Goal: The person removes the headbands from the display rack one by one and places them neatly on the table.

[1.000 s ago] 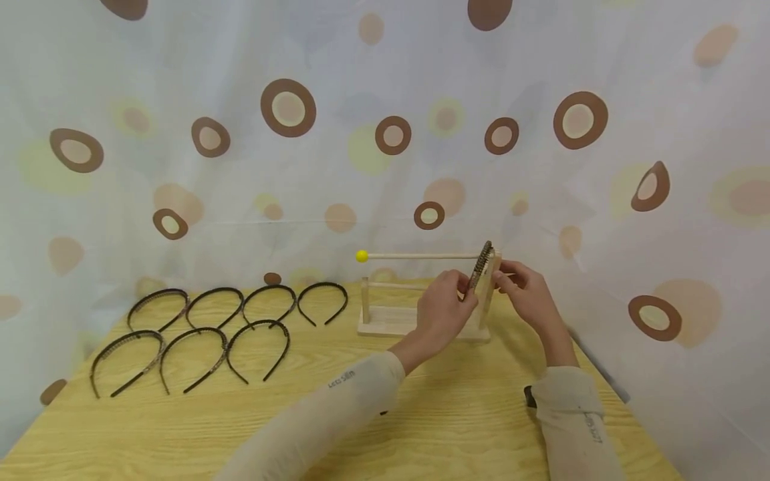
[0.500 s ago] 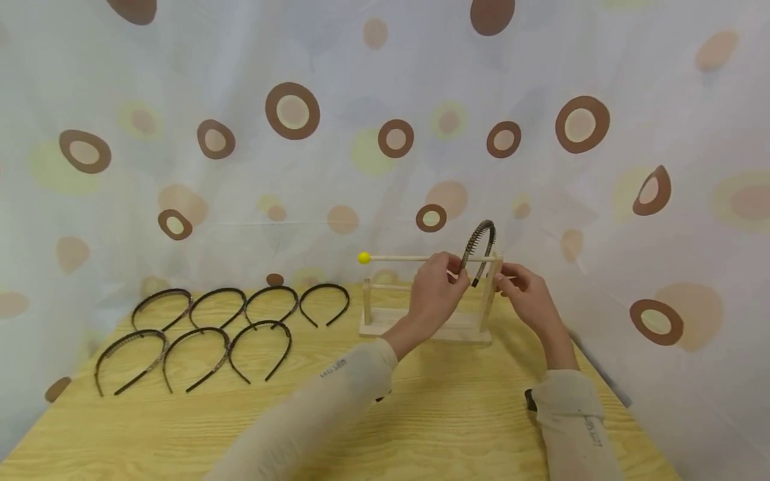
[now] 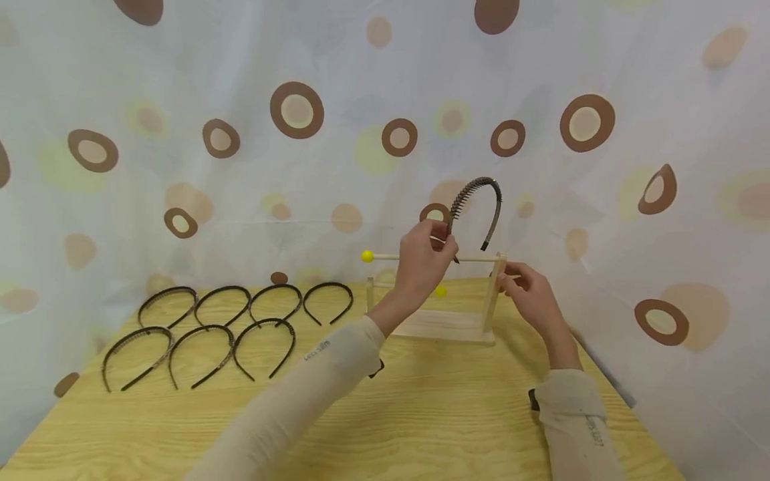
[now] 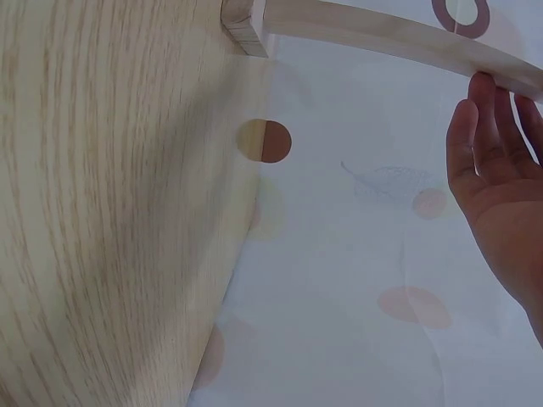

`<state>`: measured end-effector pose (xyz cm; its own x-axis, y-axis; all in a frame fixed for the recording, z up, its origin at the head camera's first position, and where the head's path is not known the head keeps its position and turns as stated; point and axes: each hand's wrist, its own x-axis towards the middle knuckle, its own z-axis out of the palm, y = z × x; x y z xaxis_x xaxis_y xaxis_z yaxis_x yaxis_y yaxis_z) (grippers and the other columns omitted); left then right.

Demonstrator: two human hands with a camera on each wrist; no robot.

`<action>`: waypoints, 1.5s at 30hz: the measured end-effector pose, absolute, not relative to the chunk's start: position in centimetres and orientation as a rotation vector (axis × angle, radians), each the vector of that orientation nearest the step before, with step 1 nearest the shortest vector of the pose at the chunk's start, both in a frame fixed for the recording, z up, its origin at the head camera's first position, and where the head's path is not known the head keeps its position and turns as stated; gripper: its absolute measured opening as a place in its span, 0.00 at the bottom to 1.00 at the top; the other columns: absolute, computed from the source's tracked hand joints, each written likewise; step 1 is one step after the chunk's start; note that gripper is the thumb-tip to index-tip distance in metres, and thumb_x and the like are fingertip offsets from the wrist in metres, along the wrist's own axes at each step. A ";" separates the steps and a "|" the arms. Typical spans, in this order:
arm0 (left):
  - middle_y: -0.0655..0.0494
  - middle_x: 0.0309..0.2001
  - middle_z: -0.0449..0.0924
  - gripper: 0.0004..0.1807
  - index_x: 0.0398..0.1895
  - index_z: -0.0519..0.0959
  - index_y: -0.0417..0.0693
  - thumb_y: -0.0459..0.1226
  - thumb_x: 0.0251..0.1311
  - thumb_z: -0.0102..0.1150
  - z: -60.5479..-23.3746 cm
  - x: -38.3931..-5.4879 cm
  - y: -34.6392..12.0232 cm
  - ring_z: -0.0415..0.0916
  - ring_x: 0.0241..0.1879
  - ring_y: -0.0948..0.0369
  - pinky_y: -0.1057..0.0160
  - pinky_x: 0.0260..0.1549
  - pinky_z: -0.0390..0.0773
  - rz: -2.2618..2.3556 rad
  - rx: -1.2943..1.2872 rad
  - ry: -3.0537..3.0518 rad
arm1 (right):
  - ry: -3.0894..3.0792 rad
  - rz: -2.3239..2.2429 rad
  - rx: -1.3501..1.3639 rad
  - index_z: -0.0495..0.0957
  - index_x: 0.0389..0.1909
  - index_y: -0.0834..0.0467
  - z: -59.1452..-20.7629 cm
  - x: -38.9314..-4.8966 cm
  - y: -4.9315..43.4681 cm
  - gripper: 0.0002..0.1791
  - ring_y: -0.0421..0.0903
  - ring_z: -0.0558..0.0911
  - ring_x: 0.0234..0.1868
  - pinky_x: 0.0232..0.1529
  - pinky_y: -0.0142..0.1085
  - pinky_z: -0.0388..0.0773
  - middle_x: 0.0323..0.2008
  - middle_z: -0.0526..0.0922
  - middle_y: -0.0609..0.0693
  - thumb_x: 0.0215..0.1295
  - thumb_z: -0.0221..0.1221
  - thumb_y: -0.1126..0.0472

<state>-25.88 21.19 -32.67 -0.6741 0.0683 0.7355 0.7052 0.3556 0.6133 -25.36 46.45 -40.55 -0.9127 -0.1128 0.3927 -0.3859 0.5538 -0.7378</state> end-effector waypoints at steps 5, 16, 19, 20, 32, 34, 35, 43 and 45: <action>0.53 0.35 0.81 0.03 0.39 0.80 0.41 0.30 0.64 0.64 -31.4 -25.9 19.0 0.79 0.30 0.69 0.78 0.31 0.76 -1.340 -0.657 -1.946 | -2.496 1.289 0.412 0.68 0.70 0.66 -40.6 -25.3 45.8 0.27 0.48 0.80 0.47 0.43 0.25 0.77 0.58 0.75 0.62 0.82 0.50 0.52; 0.52 0.37 0.81 0.06 0.42 0.81 0.37 0.29 0.64 0.62 -30.7 -25.7 11.3 0.83 0.32 0.64 0.73 0.34 0.81 -1.374 -0.659 -1.864 | -2.525 1.283 0.370 0.70 0.70 0.61 -40.9 -25.0 45.1 0.27 0.50 0.81 0.48 0.45 0.27 0.77 0.57 0.76 0.59 0.80 0.51 0.48; 0.52 0.37 0.82 0.06 0.43 0.81 0.38 0.30 0.65 0.61 -30.9 -24.8 8.7 0.83 0.33 0.63 0.71 0.36 0.82 -1.360 -0.656 -1.870 | -2.540 1.250 0.360 0.70 0.70 0.61 -40.7 -25.0 45.1 0.28 0.48 0.80 0.48 0.46 0.32 0.77 0.57 0.77 0.59 0.80 0.51 0.47; 0.52 0.38 0.82 0.06 0.43 0.81 0.38 0.30 0.66 0.61 -30.9 -24.5 7.9 0.84 0.34 0.63 0.70 0.36 0.82 -1.351 -0.655 -1.875 | -2.545 1.231 0.353 0.70 0.70 0.61 -40.6 -25.0 45.1 0.28 0.46 0.80 0.47 0.47 0.35 0.77 0.57 0.77 0.59 0.80 0.51 0.46; 0.53 0.41 0.83 0.08 0.48 0.82 0.40 0.32 0.67 0.63 -34.0 -20.7 -1.0 0.84 0.37 0.62 0.65 0.38 0.84 -1.399 -0.551 -2.022 | -2.534 1.186 0.368 0.62 0.76 0.61 -40.2 -25.2 45.3 0.33 0.37 0.74 0.53 0.44 0.25 0.72 0.62 0.72 0.61 0.79 0.54 0.49; 0.53 0.41 0.83 0.08 0.47 0.82 0.40 0.33 0.68 0.64 -35.0 -20.2 -2.2 0.84 0.38 0.61 0.64 0.38 0.84 -1.424 -0.515 -2.060 | -2.523 1.199 0.352 0.64 0.74 0.62 -40.0 -25.2 45.2 0.32 0.31 0.72 0.52 0.44 0.24 0.71 0.60 0.73 0.59 0.79 0.54 0.48; 0.52 0.40 0.83 0.08 0.47 0.82 0.40 0.33 0.68 0.64 -35.5 -20.1 -2.8 0.84 0.37 0.60 0.64 0.38 0.84 -1.428 -0.495 -2.081 | -2.512 1.211 0.350 0.65 0.73 0.63 -39.9 -25.2 45.2 0.32 0.31 0.72 0.52 0.45 0.24 0.71 0.59 0.74 0.58 0.78 0.55 0.48; 0.53 0.40 0.84 0.08 0.48 0.83 0.42 0.34 0.69 0.61 -39.5 -19.7 -6.0 0.84 0.36 0.61 0.61 0.35 0.84 -1.353 -0.404 -2.339 | -2.431 1.283 0.240 0.68 0.68 0.68 -40.0 -25.4 45.5 0.29 0.33 0.71 0.51 0.45 0.19 0.69 0.52 0.77 0.47 0.78 0.55 0.50; 0.53 0.40 0.83 0.09 0.48 0.83 0.42 0.34 0.68 0.60 -40.2 -19.7 -6.6 0.84 0.36 0.60 0.60 0.34 0.84 -1.330 -0.384 -2.384 | -2.420 1.309 0.226 0.68 0.68 0.68 -40.1 -25.4 45.5 0.29 0.34 0.72 0.51 0.45 0.19 0.69 0.52 0.76 0.45 0.78 0.56 0.50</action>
<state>-19.70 -6.56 -40.24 -0.8896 0.0508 0.4540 0.4130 0.5140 0.7518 -25.44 45.47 -40.12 -0.9154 0.0378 0.4007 -0.3147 0.5536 -0.7711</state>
